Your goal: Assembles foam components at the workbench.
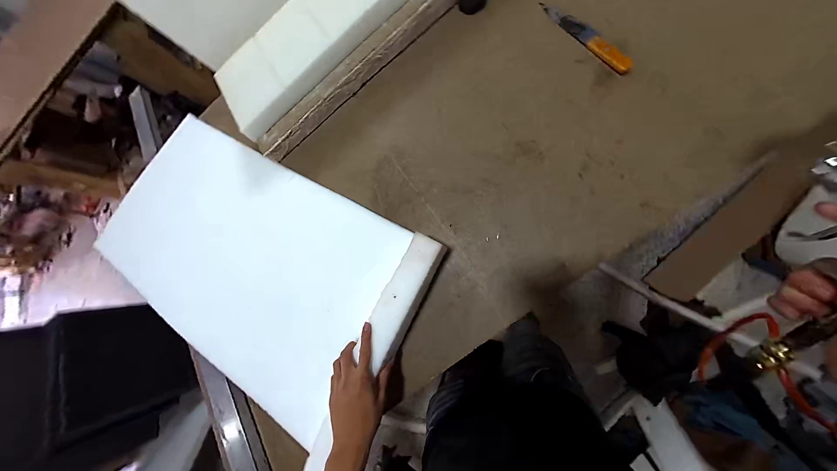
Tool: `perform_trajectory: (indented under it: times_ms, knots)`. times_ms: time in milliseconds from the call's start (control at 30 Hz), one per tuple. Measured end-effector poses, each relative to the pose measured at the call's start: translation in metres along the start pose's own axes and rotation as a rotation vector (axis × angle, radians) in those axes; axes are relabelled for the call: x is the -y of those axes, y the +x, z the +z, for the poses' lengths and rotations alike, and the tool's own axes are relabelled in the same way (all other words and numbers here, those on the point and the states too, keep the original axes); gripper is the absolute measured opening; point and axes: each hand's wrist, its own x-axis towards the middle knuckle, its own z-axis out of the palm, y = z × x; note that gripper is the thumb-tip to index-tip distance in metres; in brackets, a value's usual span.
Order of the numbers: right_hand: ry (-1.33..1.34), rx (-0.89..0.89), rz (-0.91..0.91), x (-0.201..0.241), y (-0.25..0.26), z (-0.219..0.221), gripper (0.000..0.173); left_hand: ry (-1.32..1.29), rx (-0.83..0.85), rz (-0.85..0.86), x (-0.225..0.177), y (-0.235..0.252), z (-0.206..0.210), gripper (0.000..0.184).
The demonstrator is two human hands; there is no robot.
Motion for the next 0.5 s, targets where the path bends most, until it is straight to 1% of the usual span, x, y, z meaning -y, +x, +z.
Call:
perform_trajectory:
  times_ms: [33, 67, 133, 167, 233, 300, 367, 433, 500]
  knots:
    - [-0.067, -0.072, 0.058, -0.007, -0.044, 0.002, 0.030, 0.009, -0.009, 0.021, 0.003, 0.000, 0.000, 0.081]
    - [-0.054, -0.084, 0.093, -0.021, -0.081, 0.002, 0.031, 0.022, -0.022, 0.044, 0.005, 0.000, -0.002, 0.083]
    - [0.067, 0.022, 0.119, -0.055, -0.138, 0.007, 0.038, 0.030, -0.080, 0.111, 0.003, 0.009, -0.005, 0.092]
    - [0.109, 0.072, 0.117, -0.068, -0.160, 0.018, 0.040, 0.017, -0.107, 0.162, -0.001, 0.022, -0.007, 0.097]
    - [0.134, 0.174, 0.097, -0.089, -0.197, 0.049, 0.035, -0.039, -0.090, 0.272, -0.012, 0.049, -0.012, 0.104]
    - [0.152, 0.264, 0.068, -0.109, -0.212, 0.086, 0.028, -0.082, -0.033, 0.344, -0.039, 0.086, -0.018, 0.101]
    - [0.211, 0.329, 0.056, -0.129, -0.219, 0.124, 0.026, -0.074, 0.028, 0.385, -0.066, 0.115, -0.020, 0.092]
    - [0.272, 0.382, 0.007, -0.147, -0.218, 0.154, 0.022, 0.010, 0.075, 0.381, -0.079, 0.124, -0.019, 0.088]
    - [0.309, 0.392, -0.050, -0.158, -0.212, 0.177, 0.022, 0.053, 0.100, 0.358, -0.078, 0.120, -0.020, 0.090]
